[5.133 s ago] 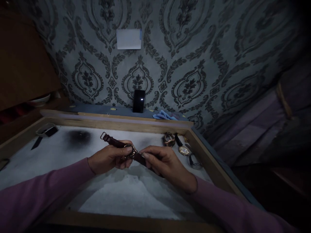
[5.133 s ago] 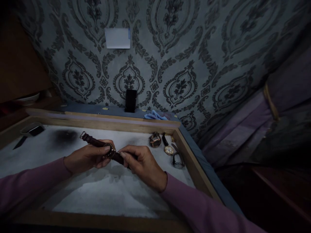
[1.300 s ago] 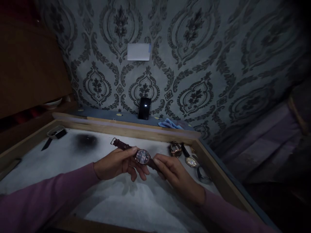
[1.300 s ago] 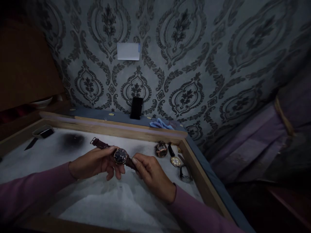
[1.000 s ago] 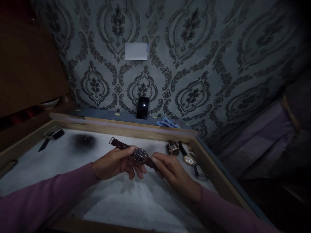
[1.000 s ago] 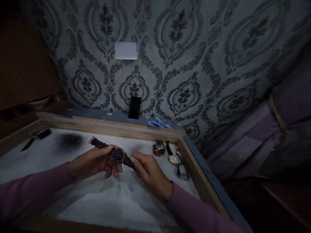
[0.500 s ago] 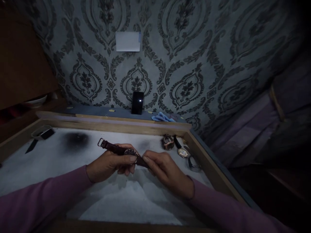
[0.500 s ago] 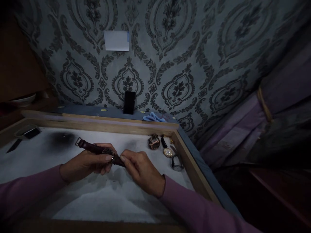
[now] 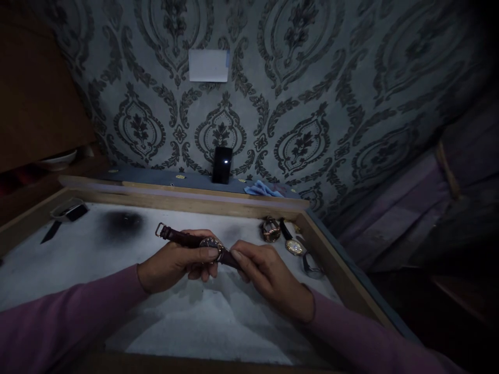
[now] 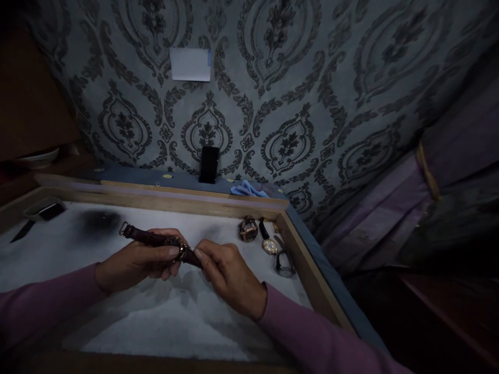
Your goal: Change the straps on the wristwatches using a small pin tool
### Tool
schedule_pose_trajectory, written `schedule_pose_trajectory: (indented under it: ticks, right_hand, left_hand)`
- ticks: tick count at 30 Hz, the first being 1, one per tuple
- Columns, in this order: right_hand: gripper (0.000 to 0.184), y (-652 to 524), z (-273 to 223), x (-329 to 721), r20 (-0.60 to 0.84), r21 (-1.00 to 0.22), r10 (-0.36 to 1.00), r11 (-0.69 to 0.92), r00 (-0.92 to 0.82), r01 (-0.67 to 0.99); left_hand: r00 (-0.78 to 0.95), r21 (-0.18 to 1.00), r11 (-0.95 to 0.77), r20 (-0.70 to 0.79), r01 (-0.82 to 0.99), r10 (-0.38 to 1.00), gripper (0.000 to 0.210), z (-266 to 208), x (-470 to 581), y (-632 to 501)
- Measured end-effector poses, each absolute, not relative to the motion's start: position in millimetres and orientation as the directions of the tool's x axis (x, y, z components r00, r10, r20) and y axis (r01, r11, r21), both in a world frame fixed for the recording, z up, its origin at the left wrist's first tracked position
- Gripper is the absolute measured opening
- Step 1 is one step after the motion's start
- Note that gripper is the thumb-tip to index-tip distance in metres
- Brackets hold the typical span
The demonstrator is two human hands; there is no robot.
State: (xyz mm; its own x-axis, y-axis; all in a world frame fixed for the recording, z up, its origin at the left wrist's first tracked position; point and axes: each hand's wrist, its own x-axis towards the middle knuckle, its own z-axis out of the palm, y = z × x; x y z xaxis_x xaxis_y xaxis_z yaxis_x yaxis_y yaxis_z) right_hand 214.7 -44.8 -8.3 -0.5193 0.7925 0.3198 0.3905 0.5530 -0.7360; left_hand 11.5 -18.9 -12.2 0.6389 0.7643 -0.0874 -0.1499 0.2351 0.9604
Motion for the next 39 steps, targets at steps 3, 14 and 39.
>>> schedule_pose_trajectory:
  ticks: [3, 14, 39]
  right_hand:
    - [0.037, -43.7, -7.1, 216.1, 0.324, -0.721, 0.778, 0.571, -0.538, 0.391]
    - [0.04, -40.2, -1.5, 220.1, 0.247, -0.743, 0.758, 0.548, -0.604, 0.384]
    - [0.032, -41.7, -3.0, 219.5, 0.294, -0.755, 0.77, 0.55, -0.566, 0.356]
  left_hand:
    - [0.641, 0.961, 0.234, -0.086, -0.149, 0.763, 0.032, -11.9, 11.4, -19.0]
    - [0.655, 0.967, 0.21, -0.067, -0.142, 0.753, 0.029, -14.5, 9.4, -19.4]
    - [0.656, 0.971, 0.193, -0.057, -0.138, 0.753, 0.029, -12.5, 10.5, -17.9]
